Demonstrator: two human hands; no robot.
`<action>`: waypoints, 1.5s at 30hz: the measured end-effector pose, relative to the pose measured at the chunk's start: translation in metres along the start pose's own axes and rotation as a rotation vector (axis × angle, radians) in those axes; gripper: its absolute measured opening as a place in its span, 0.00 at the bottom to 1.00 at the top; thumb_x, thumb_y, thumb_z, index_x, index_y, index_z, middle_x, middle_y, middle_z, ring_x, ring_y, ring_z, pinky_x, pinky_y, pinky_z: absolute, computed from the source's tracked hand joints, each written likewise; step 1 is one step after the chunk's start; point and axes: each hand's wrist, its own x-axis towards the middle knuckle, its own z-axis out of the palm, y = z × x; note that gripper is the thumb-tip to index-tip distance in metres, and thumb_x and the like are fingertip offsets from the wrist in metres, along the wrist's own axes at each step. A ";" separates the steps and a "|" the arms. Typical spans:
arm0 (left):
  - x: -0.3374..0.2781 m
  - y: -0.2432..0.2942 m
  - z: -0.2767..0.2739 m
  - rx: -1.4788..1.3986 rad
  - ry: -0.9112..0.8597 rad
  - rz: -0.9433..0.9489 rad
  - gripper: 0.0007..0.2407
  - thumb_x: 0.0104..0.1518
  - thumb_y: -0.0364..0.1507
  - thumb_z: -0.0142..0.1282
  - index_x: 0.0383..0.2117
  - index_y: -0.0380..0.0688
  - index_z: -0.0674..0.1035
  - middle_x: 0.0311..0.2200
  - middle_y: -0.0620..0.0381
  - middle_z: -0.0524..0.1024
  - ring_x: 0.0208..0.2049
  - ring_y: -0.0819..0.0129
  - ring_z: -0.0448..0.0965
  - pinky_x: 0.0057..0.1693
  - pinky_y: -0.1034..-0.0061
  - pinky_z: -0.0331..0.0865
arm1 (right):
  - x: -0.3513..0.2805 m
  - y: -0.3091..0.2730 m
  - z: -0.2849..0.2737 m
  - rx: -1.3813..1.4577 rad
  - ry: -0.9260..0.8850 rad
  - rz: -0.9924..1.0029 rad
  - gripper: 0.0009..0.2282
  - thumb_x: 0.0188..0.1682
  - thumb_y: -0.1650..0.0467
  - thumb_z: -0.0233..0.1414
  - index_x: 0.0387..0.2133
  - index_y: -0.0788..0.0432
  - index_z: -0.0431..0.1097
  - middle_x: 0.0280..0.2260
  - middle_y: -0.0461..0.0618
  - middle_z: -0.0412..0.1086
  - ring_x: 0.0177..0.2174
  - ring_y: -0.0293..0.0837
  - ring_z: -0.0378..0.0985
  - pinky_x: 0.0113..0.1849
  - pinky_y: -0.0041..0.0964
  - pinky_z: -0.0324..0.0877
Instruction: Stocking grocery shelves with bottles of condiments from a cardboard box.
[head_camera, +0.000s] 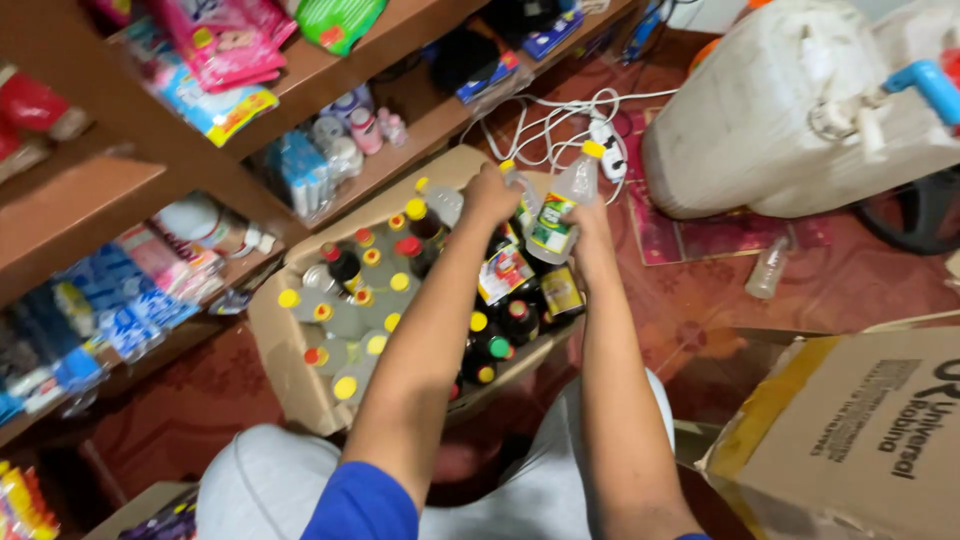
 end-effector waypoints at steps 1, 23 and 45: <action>0.010 -0.006 0.024 -0.003 -0.006 0.011 0.25 0.53 0.42 0.64 0.47 0.32 0.73 0.45 0.33 0.78 0.50 0.41 0.77 0.58 0.57 0.69 | -0.004 -0.010 -0.001 -0.002 0.010 -0.007 0.23 0.43 0.71 0.50 0.54 0.63 0.66 0.45 0.52 0.71 0.45 0.47 0.74 0.48 0.41 0.70; -0.050 0.053 -0.017 -0.704 0.074 0.190 0.21 0.36 0.30 0.74 0.36 0.35 0.78 0.33 0.52 0.82 0.34 0.64 0.83 0.44 0.69 0.77 | 0.016 -0.047 0.001 0.346 0.015 0.037 0.18 0.48 0.64 0.56 0.50 0.57 0.66 0.36 0.53 0.74 0.33 0.46 0.80 0.35 0.42 0.76; -0.163 0.006 -0.142 -1.037 0.227 0.192 0.22 0.61 0.35 0.59 0.59 0.40 0.70 0.53 0.53 0.76 0.55 0.67 0.74 0.61 0.72 0.66 | -0.019 -0.051 0.121 0.266 -0.480 0.051 0.28 0.52 0.56 0.52 0.62 0.56 0.59 0.52 0.49 0.70 0.49 0.43 0.75 0.48 0.39 0.73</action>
